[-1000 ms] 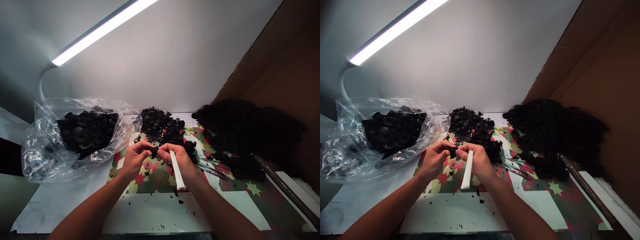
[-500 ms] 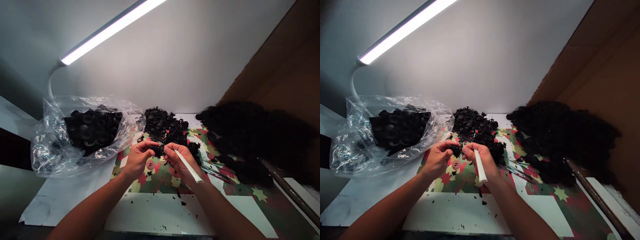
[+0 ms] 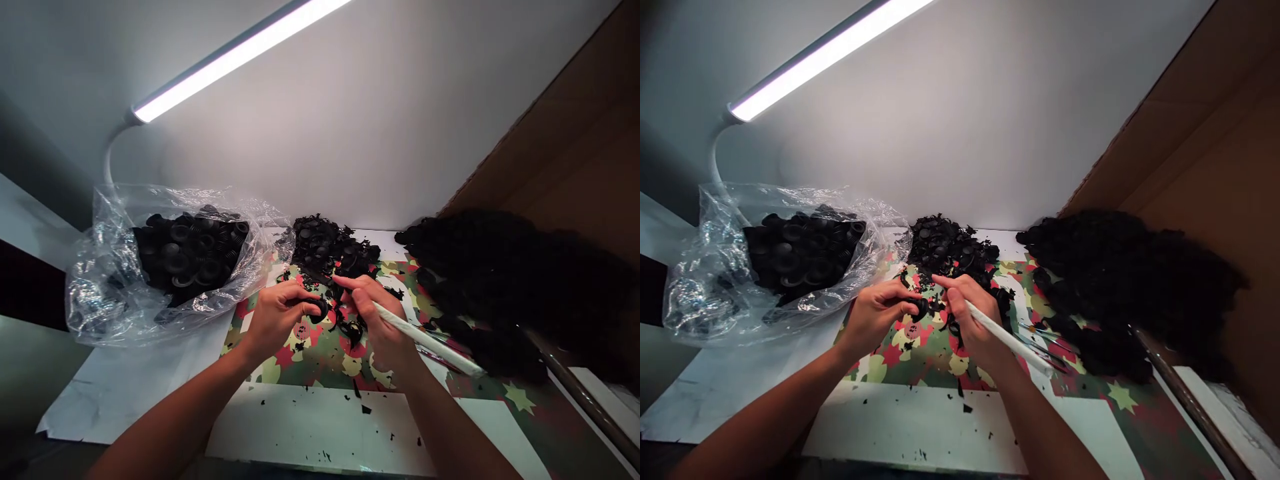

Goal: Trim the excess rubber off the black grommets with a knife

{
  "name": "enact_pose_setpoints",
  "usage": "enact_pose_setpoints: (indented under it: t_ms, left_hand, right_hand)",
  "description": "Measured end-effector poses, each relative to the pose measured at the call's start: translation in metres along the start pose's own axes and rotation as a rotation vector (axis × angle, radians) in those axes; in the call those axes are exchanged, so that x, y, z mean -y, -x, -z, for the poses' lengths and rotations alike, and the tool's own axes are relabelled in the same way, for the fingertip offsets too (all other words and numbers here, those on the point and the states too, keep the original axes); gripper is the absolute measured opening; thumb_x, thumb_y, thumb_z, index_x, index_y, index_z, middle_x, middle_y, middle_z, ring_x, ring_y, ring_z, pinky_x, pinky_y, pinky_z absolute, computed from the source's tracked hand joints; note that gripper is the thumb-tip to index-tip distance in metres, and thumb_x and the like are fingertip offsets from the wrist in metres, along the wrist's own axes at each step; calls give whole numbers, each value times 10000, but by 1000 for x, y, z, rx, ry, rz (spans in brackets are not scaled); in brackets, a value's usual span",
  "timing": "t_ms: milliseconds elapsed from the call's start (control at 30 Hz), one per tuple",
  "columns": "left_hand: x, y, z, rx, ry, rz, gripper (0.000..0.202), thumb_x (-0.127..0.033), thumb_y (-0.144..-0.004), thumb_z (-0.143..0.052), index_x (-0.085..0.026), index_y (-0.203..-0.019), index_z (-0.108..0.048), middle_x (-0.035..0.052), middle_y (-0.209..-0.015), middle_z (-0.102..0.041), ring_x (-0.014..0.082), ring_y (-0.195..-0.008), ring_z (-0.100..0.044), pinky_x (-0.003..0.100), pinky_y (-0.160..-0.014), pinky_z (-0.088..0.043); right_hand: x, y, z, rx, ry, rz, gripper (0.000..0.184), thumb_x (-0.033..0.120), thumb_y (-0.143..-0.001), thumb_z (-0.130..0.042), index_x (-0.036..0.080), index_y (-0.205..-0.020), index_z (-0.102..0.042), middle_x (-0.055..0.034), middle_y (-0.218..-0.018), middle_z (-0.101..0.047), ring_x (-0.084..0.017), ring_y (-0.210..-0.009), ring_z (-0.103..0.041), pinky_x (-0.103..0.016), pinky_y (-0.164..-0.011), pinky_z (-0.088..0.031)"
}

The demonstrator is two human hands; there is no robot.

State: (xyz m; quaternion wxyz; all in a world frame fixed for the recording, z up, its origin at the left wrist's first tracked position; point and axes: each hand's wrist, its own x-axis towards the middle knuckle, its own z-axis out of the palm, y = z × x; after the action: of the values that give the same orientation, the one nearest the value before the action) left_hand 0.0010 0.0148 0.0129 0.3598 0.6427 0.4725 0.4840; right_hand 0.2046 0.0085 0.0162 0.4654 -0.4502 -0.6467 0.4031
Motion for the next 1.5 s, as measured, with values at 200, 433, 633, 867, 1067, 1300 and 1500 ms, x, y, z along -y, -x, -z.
enact_pose_setpoints:
  t_ms: [200,433,633,867,1067,1300,1500]
  left_hand:
    - [3,0,1,44,-96,-86,162,-96,-783,-733,-237,-771,-813,-13,-649,-704,119,-546,-569,228,-521,-440]
    - [0,1,-1,55,-147,-108,178,-66,-795,-714,-217,-741,-792,-15,-669,-703,113,-592,-601,202,-569,-480]
    - [3,2,-1,50,-163,-114,170,-59,-790,-724,-205,-717,-771,-20,-662,-692,107,-592,-598,195,-574,-476]
    - [4,2,-3,55,-171,-112,147,-77,-788,-736,-196,-705,-760,-18,-645,-678,103,-567,-577,197,-546,-454]
    - [4,2,-6,52,-198,-87,105,-152,-776,-766,-194,-680,-756,-24,-592,-647,105,-537,-543,216,-516,-407]
    - [4,5,-8,101,-27,71,82,-144,-767,-741,-194,-705,-760,-17,-619,-657,109,-505,-549,232,-500,-433]
    - [-5,3,-2,75,-44,-50,132,-209,-787,-767,-188,-917,-768,28,-789,-704,160,-702,-642,262,-635,-516]
  right_hand:
    - [-1,6,-9,-7,-93,-41,194,419,-908,-673,227,-889,-664,-73,-973,-767,-222,-822,-720,-332,-714,-554]
    - [8,6,-11,76,41,126,163,311,-916,-674,223,-785,-712,-51,-1022,-780,-217,-934,-729,-322,-841,-543]
    - [6,5,-11,68,92,174,147,296,-922,-673,229,-802,-726,-31,-989,-782,-198,-892,-729,-307,-817,-536]
    - [3,6,-13,47,177,239,186,293,-930,-669,234,-755,-697,-17,-985,-779,-183,-860,-716,-309,-805,-535]
    - [-3,9,-24,-22,330,361,224,266,-988,-568,239,-800,-687,-26,-958,-768,-184,-850,-682,-323,-804,-522]
    - [-12,3,-16,-153,328,218,180,297,-985,-558,240,-875,-687,-30,-1032,-758,-193,-920,-699,-316,-835,-526]
    - [-13,1,-8,-157,206,69,209,390,-945,-594,227,-867,-698,-42,-1020,-769,-216,-892,-714,-315,-792,-528]
